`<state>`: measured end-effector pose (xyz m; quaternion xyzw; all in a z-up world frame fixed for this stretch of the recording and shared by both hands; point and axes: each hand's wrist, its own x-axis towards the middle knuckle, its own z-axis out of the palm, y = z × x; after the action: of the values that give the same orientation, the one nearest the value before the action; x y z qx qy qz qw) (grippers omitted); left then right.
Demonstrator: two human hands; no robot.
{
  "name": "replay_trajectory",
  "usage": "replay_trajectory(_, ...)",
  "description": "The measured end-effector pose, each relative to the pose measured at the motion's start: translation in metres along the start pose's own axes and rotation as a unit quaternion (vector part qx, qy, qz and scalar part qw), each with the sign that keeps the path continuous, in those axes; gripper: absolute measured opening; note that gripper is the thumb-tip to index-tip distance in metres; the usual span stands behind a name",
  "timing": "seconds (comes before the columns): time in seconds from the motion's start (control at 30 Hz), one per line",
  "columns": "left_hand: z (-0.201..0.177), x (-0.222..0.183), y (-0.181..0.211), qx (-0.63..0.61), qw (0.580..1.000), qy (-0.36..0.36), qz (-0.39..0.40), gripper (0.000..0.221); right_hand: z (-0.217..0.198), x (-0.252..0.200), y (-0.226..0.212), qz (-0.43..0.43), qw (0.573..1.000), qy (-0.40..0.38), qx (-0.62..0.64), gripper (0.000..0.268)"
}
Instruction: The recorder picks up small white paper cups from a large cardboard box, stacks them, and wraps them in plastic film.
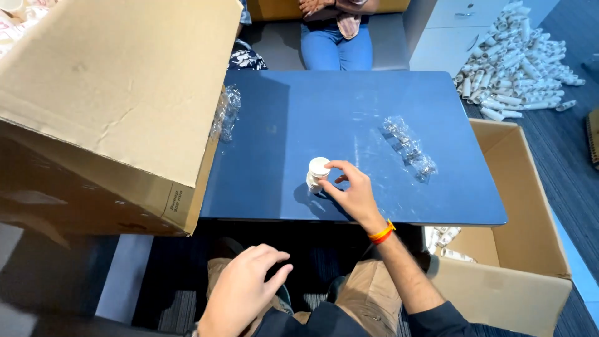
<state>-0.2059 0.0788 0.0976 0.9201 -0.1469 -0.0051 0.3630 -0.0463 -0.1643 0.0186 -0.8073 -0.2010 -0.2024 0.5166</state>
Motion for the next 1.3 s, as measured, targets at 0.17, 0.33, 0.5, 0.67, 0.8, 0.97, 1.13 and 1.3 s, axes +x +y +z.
replay_trajectory(0.17,0.036,0.023,-0.011,-0.022,0.999,0.023,-0.005,0.020,0.005,-0.001,-0.001,-0.005,1.000,-0.010,-0.018,0.034)
replay_trajectory(0.33,0.053,0.028,-0.012,-0.045,0.999,-0.027,-0.015,0.019,0.007,-0.001,-0.004,0.003,0.998,-0.052,-0.047,0.036)
replay_trajectory(0.5,0.053,0.015,-0.016,-0.041,0.998,-0.048,0.027,0.021,0.006,-0.004,-0.012,-0.007,0.997,-0.059,-0.048,0.046)
replay_trajectory(0.67,0.027,-0.012,-0.029,-0.048,0.992,-0.077,0.089,0.028,0.005,-0.009,-0.014,-0.018,0.997,-0.034,-0.060,0.051)
replay_trajectory(0.8,-0.028,-0.057,-0.038,-0.028,0.973,-0.144,0.176,0.029,0.004,-0.019,-0.011,-0.015,0.997,0.030,-0.066,0.050)
replay_trajectory(0.97,-0.173,-0.108,0.014,-0.064,0.982,-0.086,0.156,0.020,0.014,-0.049,0.014,-0.004,0.992,0.109,-0.061,0.041)
replay_trajectory(1.13,-0.294,-0.090,0.060,0.261,0.937,0.197,0.126,0.015,0.028,-0.066,0.046,0.073,0.983,0.164,0.032,0.043)
replay_trajectory(1.3,-0.432,0.022,-0.030,0.374,0.901,0.219,0.013,0.023,0.031,-0.071,0.122,0.067,0.975,0.209,0.027,0.039)
